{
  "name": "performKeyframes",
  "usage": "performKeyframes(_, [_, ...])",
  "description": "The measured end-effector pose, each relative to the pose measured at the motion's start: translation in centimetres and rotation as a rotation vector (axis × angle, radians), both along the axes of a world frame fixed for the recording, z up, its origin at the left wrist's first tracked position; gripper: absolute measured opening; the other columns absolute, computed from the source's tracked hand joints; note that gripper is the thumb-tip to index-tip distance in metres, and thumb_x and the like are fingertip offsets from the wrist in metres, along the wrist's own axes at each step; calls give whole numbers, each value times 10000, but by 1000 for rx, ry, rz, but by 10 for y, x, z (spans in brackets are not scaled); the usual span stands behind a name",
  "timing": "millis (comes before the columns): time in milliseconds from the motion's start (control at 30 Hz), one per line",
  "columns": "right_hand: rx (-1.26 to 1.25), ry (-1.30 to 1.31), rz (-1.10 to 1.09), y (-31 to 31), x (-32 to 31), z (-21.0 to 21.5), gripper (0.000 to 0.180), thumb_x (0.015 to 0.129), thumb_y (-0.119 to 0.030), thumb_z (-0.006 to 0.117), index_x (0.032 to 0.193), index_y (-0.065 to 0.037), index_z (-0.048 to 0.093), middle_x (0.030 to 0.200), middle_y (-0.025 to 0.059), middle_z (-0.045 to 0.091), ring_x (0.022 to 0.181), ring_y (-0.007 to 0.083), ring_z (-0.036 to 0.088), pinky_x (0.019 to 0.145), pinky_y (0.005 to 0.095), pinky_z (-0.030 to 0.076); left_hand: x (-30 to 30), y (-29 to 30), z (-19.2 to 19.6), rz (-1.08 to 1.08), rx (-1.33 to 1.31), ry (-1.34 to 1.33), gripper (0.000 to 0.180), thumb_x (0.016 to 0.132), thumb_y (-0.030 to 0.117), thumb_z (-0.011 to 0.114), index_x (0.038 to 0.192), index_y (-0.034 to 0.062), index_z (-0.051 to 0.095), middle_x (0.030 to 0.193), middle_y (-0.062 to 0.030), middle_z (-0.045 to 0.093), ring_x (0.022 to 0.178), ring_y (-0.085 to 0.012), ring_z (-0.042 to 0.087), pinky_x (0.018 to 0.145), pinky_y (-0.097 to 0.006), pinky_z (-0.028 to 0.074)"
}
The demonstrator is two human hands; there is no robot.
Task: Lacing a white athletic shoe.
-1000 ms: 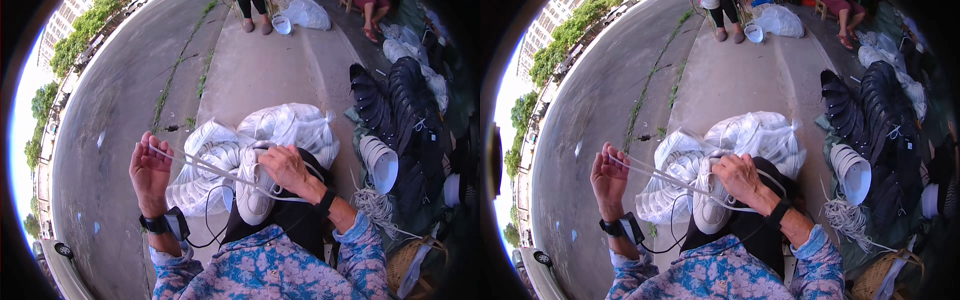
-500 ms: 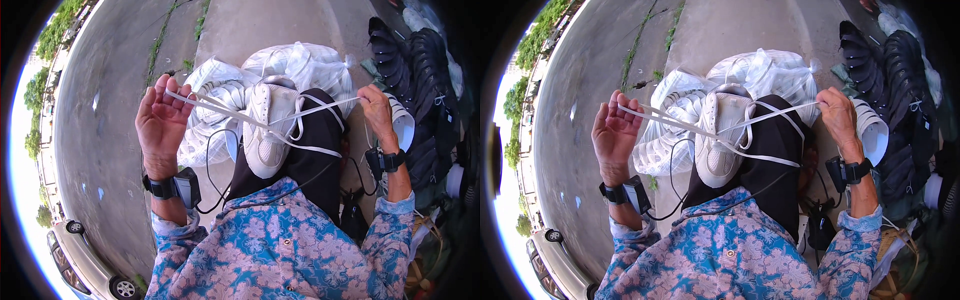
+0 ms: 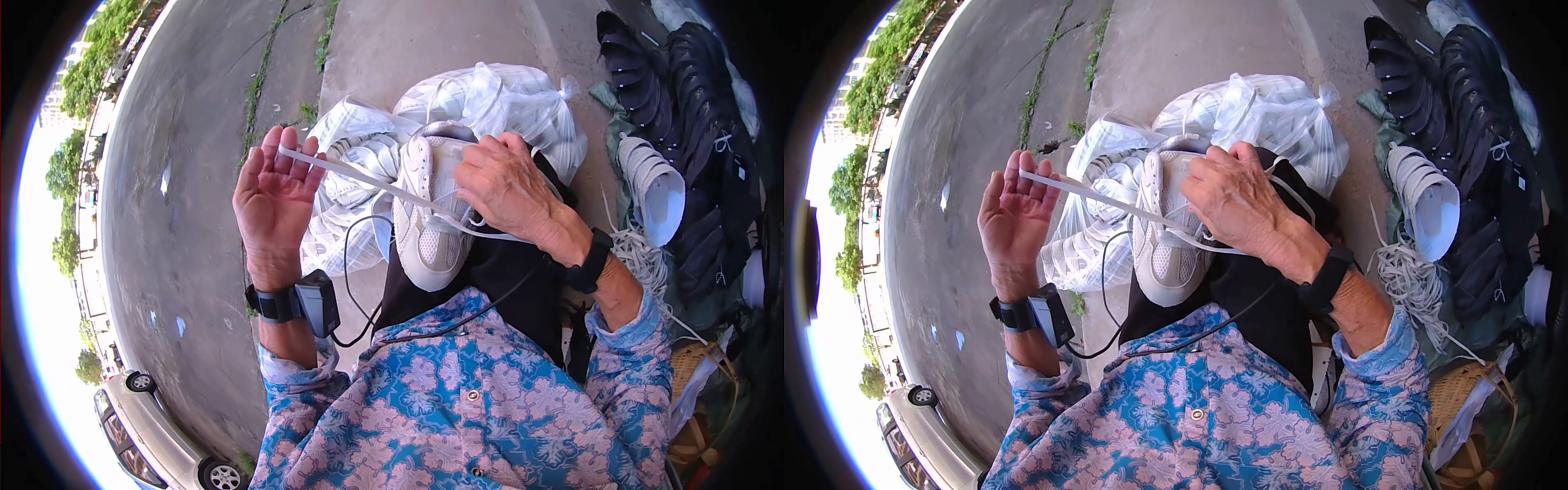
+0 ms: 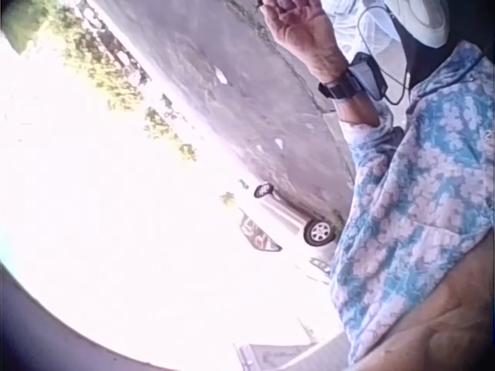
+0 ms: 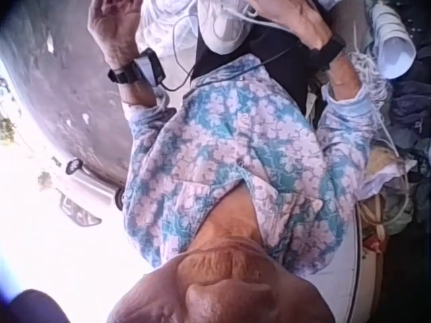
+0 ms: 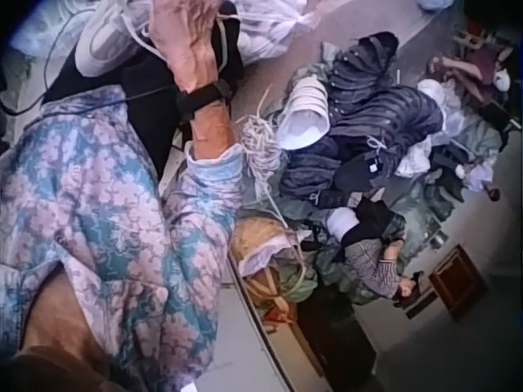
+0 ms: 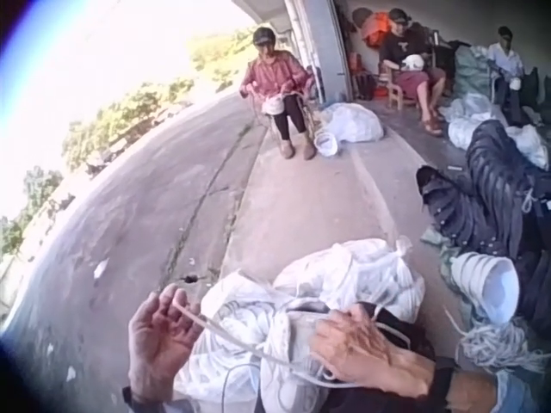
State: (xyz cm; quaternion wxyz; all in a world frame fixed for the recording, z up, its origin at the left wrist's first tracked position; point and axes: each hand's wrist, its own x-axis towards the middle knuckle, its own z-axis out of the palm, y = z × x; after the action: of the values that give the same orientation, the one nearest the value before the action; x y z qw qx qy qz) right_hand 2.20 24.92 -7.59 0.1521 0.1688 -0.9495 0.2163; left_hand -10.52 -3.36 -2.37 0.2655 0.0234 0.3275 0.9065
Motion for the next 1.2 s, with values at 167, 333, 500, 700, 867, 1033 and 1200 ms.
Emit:
performKeyframes(167, [70,28,-114,27,13,2,91,777,-100,671,774,-73,585,837,67,539,876,240,530,798,373,375,11,11,-6,-37,8,-11,398,995,258,451,1265,-20,540,1191,-148,640,1185,-354,558,1068,-499,387])
performKeyframes(333, [159,-24,-534,140,58,-15,83,814,-70,600,797,-30,530,818,115,532,807,323,524,702,423,411,41,47,-29,-181,-204,-103,400,994,294,449,1275,24,540,1138,-98,672,1092,-337,611,971,-451,461])
performKeyframes(500, [152,-119,-663,174,89,-25,79,808,-60,586,827,-13,526,828,132,537,823,346,539,708,449,432,55,61,-42,-188,-348,-141,384,997,274,448,1285,31,519,1096,-92,679,996,-281,657,924,-408,499])
performKeyframes(700, [-70,-17,-283,64,38,0,245,765,-109,692,982,-86,580,987,55,554,994,260,527,863,390,386,51,54,-51,-179,-316,-183,343,1002,248,444,1254,33,535,1071,-97,680,971,-256,668,880,-384,533])
performKeyframes(867, [-43,3,7,7,9,-2,163,751,-170,727,841,-77,627,911,51,560,948,228,532,870,382,372,54,61,-46,-142,-357,-193,332,1000,262,477,1239,35,511,1038,-103,668,917,-222,670,831,-339,544])
performKeyframes(1033, [47,14,-22,2,6,1,155,720,-107,707,796,-61,580,880,68,541,915,245,524,851,386,372,56,58,-47,-171,-467,-104,336,990,267,499,1229,33,529,997,-91,668,830,-165,660,746,-289,550])
performKeyframes(1200, [121,20,-151,30,16,-2,88,717,-76,663,750,-68,582,846,63,557,884,229,538,807,382,390,60,57,-47,-216,-673,67,333,982,270,523,1217,35,555,934,-86,672,773,-125,652,678,-233,537])
